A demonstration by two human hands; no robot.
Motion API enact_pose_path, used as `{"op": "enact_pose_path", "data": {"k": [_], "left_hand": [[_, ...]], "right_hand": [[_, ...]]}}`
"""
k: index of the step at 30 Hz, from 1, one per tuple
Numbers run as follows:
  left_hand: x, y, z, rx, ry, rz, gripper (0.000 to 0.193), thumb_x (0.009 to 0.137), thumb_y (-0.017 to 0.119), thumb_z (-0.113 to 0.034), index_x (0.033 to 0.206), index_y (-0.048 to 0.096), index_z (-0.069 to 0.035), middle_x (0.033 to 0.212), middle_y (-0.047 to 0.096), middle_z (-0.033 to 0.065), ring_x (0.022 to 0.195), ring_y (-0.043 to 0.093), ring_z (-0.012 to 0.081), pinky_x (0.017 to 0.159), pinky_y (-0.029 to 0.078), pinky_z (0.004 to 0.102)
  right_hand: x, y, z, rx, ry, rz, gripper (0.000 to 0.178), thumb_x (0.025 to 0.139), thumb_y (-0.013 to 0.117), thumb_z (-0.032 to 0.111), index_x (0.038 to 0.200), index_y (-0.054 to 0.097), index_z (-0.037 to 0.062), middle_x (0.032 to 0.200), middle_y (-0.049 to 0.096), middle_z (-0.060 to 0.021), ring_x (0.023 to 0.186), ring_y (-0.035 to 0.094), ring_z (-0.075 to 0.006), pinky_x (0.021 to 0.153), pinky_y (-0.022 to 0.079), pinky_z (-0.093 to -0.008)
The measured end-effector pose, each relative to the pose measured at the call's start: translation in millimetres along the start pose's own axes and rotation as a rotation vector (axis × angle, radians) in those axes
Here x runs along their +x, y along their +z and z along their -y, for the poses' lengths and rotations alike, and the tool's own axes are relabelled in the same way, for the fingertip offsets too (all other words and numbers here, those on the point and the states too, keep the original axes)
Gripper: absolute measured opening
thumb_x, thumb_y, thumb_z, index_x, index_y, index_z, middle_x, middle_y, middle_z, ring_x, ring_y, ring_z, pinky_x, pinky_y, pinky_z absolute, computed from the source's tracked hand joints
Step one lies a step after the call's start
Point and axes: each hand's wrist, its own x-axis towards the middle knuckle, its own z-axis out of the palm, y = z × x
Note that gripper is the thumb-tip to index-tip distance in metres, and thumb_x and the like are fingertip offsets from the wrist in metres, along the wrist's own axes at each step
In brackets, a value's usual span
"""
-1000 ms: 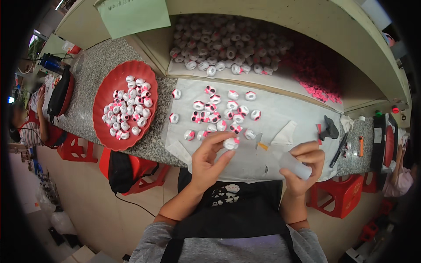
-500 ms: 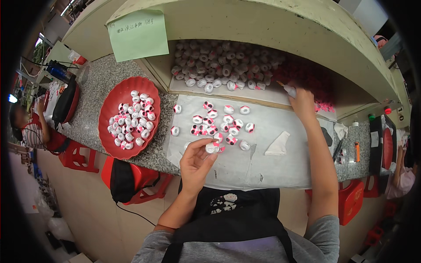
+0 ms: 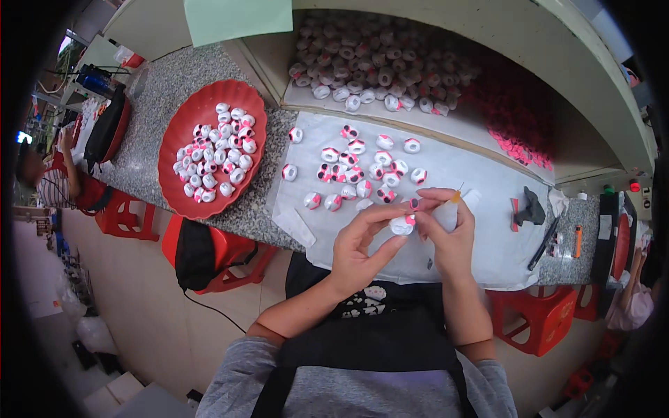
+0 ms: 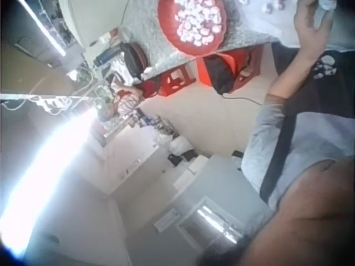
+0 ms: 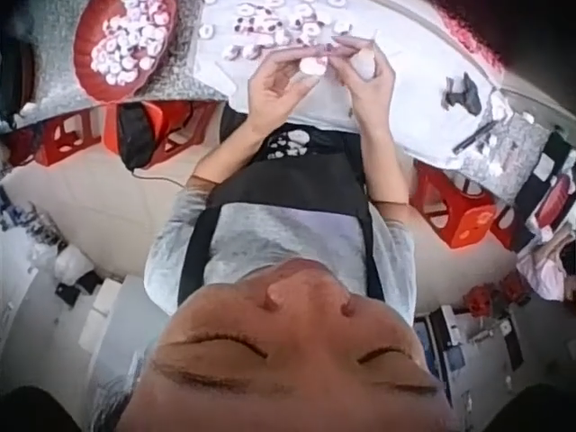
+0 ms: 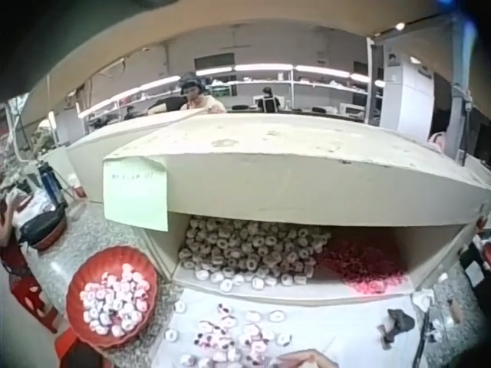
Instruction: Applying adhesive to small white and pink toy components at a factory workbench.
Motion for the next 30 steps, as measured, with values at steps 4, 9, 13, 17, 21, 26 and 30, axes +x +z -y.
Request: {"op": "enact_pose_path", "data": {"k": [4,9,13,17,21,26,30], "left_hand": [[-7.4,-7.3,-0.6,-0.007,-0.047,0.001,0.032,0.071,0.05,0.007,0.102,0.043,0.002,0.104,0.046,0.0105,0.1,0.044,0.0178,0.087,0.034,0.0293],[-11.3,-19.4,0.6,0.072,-0.02,-0.025,0.034,0.07,0.051,0.007,0.102,0.042,0.003,0.103,0.047,0.0126,0.099,0.045,0.0186,0.085,0.035,0.0293],[-11.6,-20.7,-1.2,0.085,-0.046,-0.058,0.035,0.069,0.051,0.01,0.101,0.041,0.003,0.103,0.047,0.0157,0.099,0.045,0.0207,0.084,0.035,0.0302],[-13.2,-22.3,1.6,0.16,-0.03,-0.029,0.033,0.069,0.051,0.01,0.101,0.042,0.003,0.103,0.047,0.0155,0.099,0.045,0.0208,0.083,0.036,0.0296],[-12.8,-23.5,3.3,0.288,0.03,0.018,0.033,0.069,0.05,0.01,0.1,0.044,0.002,0.104,0.047,0.0153,0.099,0.045,0.0217,0.083,0.037,0.0299],[-10.6,-22.7,2.9,0.376,0.087,0.059,0.035,0.066,0.05,0.011,0.099,0.046,0.001,0.104,0.047,0.0157,0.099,0.045,0.023,0.083,0.037,0.0307],[-9.6,-20.6,2.2,0.389,0.104,0.064,0.034,0.065,0.05,0.012,0.097,0.047,0.002,0.103,0.048,0.0157,0.098,0.046,0.0229,0.083,0.036,0.031]], "right_hand": [[-6.9,9.7,-9.4,0.004,-0.01,-0.008,0.023,0.067,0.053,-0.005,0.089,0.054,-0.0022,0.073,0.053,-0.0052,0.054,0.046,-0.0073,0.046,0.036,-0.0176],[-14.8,2.1,-12.2,0.081,-0.034,0.038,0.012,0.068,0.055,-0.003,0.081,0.054,-0.003,0.072,0.055,-0.0073,0.057,0.048,-0.0084,0.049,0.039,-0.018],[-27.2,-0.9,-10.7,0.196,-0.031,0.047,0.012,0.065,0.057,-0.007,0.075,0.052,-0.0035,0.075,0.055,-0.0119,0.057,0.05,-0.0117,0.049,0.041,-0.0206],[-29.3,7.4,-8.8,0.23,-0.008,0.027,0.014,0.063,0.055,-0.009,0.073,0.047,-0.0024,0.073,0.051,-0.0153,0.054,0.049,-0.0159,0.047,0.04,-0.0231],[-27.6,10.5,-8.5,0.221,0.029,0.03,0.014,0.063,0.055,-0.009,0.071,0.047,-0.0017,0.072,0.051,-0.0147,0.054,0.048,-0.0157,0.046,0.04,-0.0228],[-24.5,11.9,-11.6,0.244,0.019,0.093,0.012,0.063,0.054,-0.007,0.072,0.047,-0.0016,0.074,0.046,-0.0107,0.054,0.046,-0.0133,0.044,0.038,-0.0216],[-22.6,12.5,-14.8,0.315,0.071,0.084,0.011,0.064,0.054,-0.006,0.071,0.047,-0.0012,0.075,0.043,-0.0088,0.052,0.044,-0.0121,0.043,0.037,-0.0214]]}}
